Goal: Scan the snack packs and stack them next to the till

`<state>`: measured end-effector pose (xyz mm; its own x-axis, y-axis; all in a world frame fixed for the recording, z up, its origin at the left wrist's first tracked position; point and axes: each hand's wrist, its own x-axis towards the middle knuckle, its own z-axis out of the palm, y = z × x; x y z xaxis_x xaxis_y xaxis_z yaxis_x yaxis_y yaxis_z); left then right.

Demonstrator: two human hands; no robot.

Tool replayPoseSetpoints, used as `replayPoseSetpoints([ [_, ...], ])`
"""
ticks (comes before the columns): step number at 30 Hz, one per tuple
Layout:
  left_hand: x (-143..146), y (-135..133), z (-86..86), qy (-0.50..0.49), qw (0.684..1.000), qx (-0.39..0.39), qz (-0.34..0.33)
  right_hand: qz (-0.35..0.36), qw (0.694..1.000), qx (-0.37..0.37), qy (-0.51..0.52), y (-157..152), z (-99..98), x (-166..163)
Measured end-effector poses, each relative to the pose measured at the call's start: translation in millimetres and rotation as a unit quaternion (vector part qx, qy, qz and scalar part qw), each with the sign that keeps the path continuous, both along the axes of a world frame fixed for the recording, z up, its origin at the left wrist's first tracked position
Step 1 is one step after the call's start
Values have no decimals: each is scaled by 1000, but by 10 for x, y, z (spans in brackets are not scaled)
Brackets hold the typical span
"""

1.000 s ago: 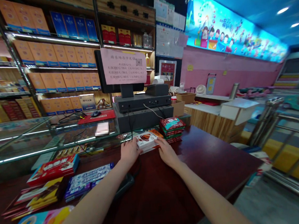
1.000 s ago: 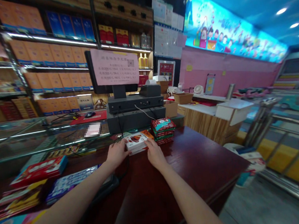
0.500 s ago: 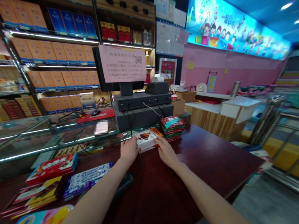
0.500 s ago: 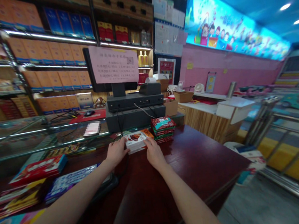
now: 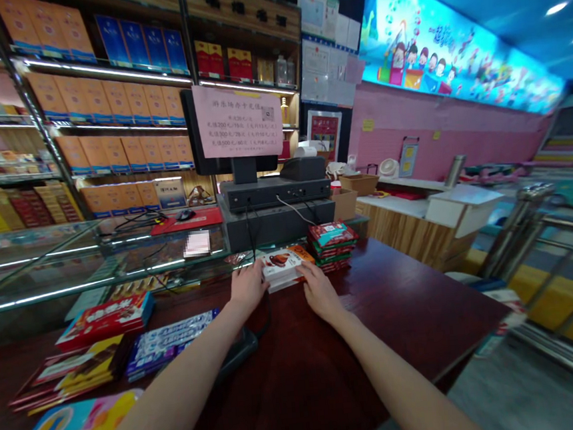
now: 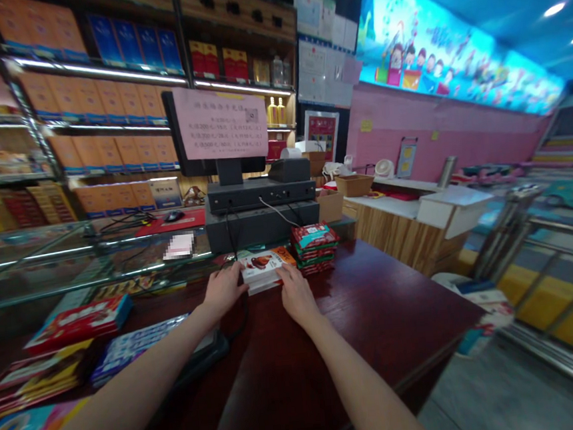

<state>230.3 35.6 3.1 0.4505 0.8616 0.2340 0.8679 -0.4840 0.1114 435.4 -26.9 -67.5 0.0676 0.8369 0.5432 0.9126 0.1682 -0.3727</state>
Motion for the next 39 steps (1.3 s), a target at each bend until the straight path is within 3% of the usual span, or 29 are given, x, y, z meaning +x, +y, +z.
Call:
replayPoseSetpoints([
  [10,-162,-32,72,-2,1000,-18,-5,8,1000,6,-23,-37,17,-16],
  [19,-610,-29,204,-13,999,-42,12,71,994,63,-49,73,2,-99],
  [26,-1091,-70,214,-17,998,-47,30,120,989,76,-41,183,33,-445],
  [39,-2105,-69,245,-52,992,-46,103,209,978,-21,0,306,290,-1287],
])
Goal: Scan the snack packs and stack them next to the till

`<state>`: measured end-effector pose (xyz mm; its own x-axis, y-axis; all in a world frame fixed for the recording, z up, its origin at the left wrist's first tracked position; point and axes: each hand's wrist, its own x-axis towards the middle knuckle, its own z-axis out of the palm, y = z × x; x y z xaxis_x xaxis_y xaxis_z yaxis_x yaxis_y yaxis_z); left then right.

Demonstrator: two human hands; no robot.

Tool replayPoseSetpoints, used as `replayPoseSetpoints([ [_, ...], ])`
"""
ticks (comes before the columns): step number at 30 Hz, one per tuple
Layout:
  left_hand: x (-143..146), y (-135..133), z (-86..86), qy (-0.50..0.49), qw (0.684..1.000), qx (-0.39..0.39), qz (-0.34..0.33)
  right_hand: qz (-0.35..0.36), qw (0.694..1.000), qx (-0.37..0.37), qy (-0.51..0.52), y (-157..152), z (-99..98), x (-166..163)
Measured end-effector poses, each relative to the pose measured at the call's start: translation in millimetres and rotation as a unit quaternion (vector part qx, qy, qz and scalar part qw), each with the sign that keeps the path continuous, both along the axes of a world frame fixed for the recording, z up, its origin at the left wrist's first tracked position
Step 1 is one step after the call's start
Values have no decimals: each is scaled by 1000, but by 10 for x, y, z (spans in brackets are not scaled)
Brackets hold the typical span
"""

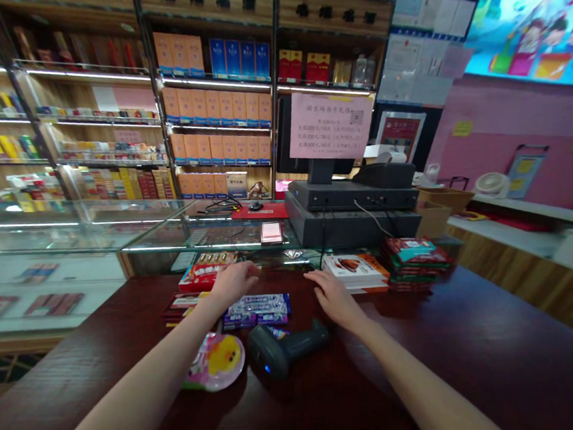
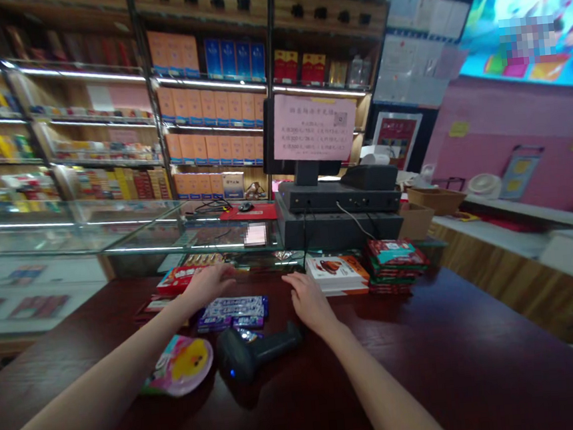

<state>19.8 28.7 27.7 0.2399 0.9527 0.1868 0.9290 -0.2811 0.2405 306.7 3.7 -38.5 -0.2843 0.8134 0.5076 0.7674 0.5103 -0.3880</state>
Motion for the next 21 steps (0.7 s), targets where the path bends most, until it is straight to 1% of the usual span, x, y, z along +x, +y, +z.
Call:
replayPoseSetpoints([
  [6,-545,21,-22,0,998,7,62,39,997,-69,10,66,169,-499],
  [10,-887,35,-74,-15,994,15,105,67,992,-103,3,135,234,-822],
  [15,-1251,63,-206,-26,988,15,154,99,987,-127,-5,248,234,-1167],
  [18,-1418,85,-291,-25,987,10,158,112,984,-136,3,308,219,-1332],
  [21,-1540,101,-342,-37,986,-4,165,124,979,-156,34,383,188,-1469],
])
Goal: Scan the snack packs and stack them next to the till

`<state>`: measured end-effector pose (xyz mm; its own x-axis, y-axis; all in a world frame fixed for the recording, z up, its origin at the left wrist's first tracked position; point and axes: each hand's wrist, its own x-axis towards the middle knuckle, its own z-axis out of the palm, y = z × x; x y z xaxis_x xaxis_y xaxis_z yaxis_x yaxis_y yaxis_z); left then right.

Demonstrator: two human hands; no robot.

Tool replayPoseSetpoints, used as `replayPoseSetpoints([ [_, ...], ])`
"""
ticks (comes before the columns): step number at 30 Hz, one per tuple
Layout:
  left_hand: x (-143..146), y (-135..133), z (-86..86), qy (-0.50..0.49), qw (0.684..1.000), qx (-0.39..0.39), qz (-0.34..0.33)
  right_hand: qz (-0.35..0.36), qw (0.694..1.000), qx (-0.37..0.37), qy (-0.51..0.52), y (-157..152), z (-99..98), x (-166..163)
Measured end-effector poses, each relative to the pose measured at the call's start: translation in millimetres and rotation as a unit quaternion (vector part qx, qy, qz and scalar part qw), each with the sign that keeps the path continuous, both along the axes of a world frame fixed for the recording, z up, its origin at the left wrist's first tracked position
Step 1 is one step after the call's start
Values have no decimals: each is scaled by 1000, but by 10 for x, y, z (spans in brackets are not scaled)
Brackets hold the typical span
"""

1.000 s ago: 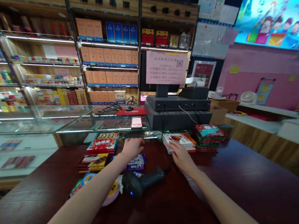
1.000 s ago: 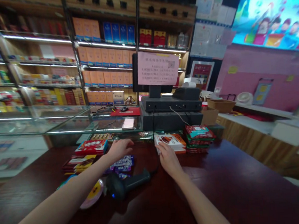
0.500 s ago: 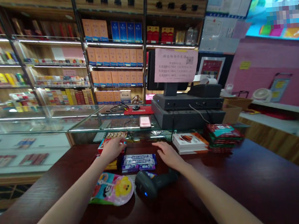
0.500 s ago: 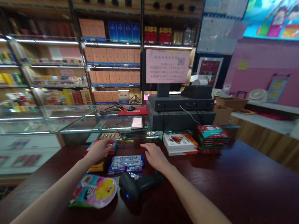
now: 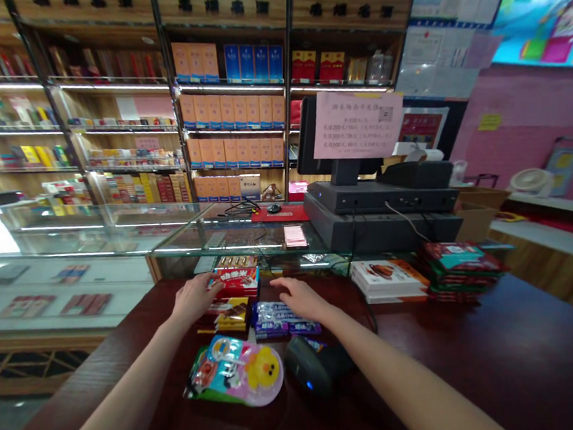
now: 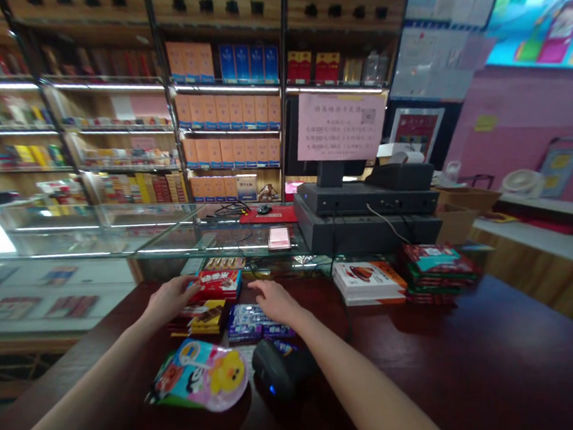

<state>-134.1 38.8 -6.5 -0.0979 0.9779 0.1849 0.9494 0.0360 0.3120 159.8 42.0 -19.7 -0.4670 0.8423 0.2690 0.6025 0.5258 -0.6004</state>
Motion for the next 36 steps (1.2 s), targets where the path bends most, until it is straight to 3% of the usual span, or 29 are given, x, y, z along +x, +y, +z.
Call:
replayPoseSetpoints([
  [9,-196,17,-117,-58,998,-5,33,34,977,-119,172,335,-225,-350],
  [18,-224,9,-186,-79,996,14,33,52,957,-178,222,409,-305,-582],
  [28,-78,-103,-82,-70,997,8,23,53,953,-191,227,305,-217,-596],
  [36,38,-173,138,-95,995,23,22,78,943,-171,273,173,-43,-509],
])
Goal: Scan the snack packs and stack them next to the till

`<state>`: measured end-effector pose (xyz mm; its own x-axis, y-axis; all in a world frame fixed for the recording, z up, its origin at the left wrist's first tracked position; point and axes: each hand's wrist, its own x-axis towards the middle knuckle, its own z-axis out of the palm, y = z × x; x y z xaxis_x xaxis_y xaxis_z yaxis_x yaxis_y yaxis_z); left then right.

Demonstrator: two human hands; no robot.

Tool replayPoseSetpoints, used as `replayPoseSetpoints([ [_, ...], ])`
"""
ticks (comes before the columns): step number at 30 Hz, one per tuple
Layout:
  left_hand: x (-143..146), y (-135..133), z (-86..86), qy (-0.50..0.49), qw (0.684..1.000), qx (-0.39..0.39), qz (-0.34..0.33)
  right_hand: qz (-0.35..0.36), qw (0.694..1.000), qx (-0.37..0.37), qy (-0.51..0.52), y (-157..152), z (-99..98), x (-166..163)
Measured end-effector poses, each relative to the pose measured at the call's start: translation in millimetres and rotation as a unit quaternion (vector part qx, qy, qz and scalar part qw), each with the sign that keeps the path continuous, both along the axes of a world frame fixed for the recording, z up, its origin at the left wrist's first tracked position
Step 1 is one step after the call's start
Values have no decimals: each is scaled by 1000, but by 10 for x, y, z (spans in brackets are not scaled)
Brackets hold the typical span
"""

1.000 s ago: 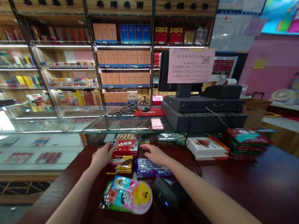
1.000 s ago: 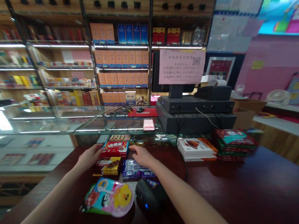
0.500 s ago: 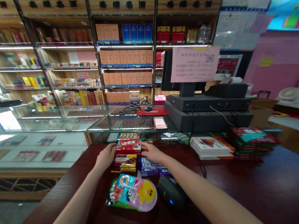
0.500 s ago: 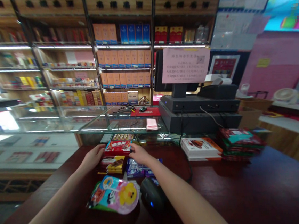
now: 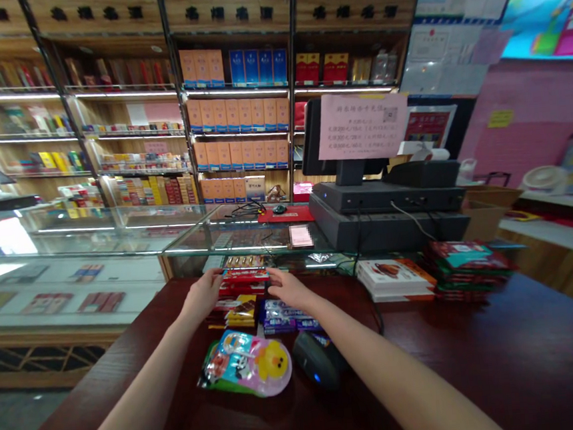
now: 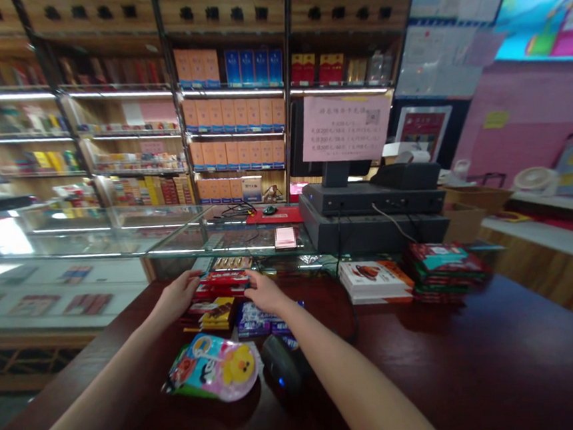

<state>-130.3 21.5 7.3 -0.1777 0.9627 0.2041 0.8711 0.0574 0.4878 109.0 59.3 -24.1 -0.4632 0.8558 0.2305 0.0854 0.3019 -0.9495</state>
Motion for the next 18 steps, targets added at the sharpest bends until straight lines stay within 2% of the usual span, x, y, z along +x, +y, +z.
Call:
replayPoseSetpoints([
  [5,161,-108,120,-71,997,27,7,-63,998,-7,-15,-66,48,202],
  [10,393,-204,177,-139,987,75,-14,-85,996,4,18,-185,46,486],
  [14,589,-231,181,-188,978,77,-53,-104,994,23,22,-310,38,742],
  [18,779,-196,119,-217,965,112,-94,-126,991,41,24,-424,12,979],
])
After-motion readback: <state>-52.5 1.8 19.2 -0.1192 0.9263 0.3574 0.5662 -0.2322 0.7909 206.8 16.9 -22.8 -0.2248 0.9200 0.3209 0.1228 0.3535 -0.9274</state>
